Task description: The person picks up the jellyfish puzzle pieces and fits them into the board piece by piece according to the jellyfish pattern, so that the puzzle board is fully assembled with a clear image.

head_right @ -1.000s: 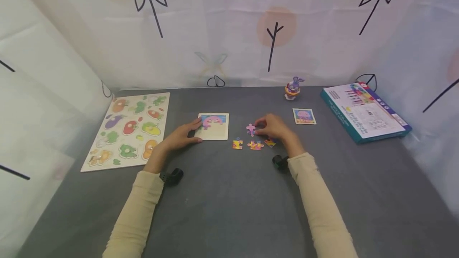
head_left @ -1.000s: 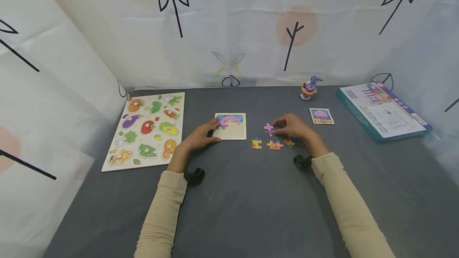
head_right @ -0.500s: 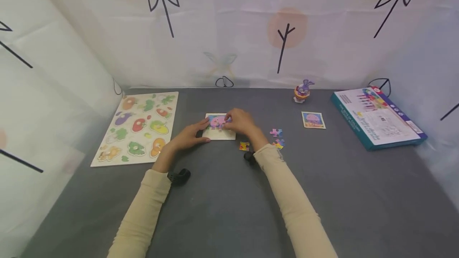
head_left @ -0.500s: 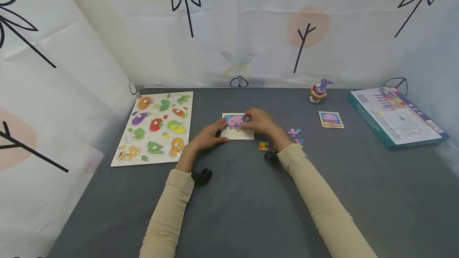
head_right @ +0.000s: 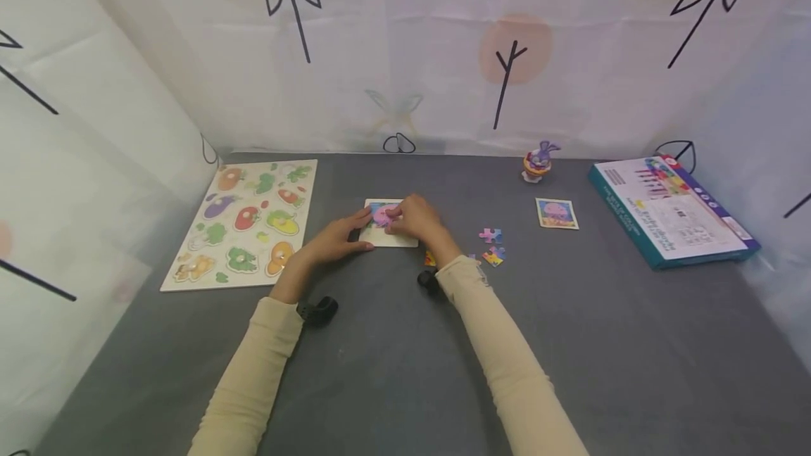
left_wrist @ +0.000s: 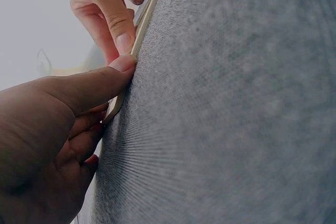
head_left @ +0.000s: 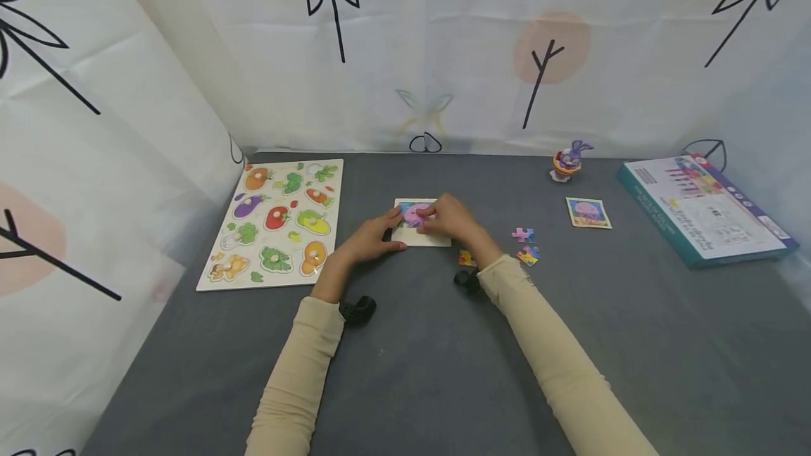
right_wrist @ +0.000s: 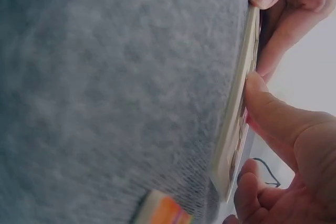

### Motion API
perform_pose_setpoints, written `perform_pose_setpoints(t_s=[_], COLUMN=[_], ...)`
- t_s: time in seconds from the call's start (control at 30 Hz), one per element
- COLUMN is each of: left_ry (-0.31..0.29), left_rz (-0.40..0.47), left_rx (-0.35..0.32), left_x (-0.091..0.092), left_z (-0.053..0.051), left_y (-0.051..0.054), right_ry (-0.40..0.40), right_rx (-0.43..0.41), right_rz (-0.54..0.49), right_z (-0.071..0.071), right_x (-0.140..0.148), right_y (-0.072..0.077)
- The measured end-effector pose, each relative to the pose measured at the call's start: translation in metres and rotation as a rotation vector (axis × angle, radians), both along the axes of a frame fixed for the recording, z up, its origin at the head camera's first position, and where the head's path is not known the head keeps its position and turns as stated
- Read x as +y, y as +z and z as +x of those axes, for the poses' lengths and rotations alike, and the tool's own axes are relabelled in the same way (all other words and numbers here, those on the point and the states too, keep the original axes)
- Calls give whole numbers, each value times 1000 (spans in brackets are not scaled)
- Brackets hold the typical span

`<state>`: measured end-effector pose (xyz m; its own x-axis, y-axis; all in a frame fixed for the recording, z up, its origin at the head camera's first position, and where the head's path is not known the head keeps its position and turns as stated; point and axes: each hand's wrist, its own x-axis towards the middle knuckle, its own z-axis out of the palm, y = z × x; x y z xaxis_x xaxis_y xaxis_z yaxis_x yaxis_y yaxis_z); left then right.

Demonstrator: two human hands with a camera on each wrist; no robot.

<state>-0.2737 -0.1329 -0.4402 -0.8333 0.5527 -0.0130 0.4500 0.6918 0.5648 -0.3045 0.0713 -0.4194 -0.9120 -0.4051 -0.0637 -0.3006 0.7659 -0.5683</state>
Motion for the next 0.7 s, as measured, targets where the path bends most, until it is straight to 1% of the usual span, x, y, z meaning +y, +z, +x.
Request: perform_pose_setpoints(t_s=[0.1,0.17,0.23,0.27,0.37,0.43,0.53,0.6,0.67,0.7], left_ry=[-14,-25,-32,-34,-28,-26,-36,-51,-67,-74], left_rz=[11,16,19,17,21,30,40,43,38,35], left_rx=[1,0,0,0,0,4,13,21,26,26], left_x=[5,7,7,7,5,3,3,5,7,9], left_z=[-2,-3,-3,-3,-3,-2,-2,-2,-3,-4], left_y=[0,-1,-1,-1,-1,1,2,2,1,0], right_ry=[-4,-13,-38,-64,-128,-144,-117,-99,-87,-94], right_rx=[19,45,72,83,98,69,6,-47,-74,-75], right_rz=[-22,-50,-78,-85,-65,-47,-46,-69,-87,-91], right_z=[1,3,5,7,14,20,28,33,37,39], right_x=[10,26,50,64,113,142,172,183,188,190], right_y=[3,7,12,15,20,20,13,8,3,2])
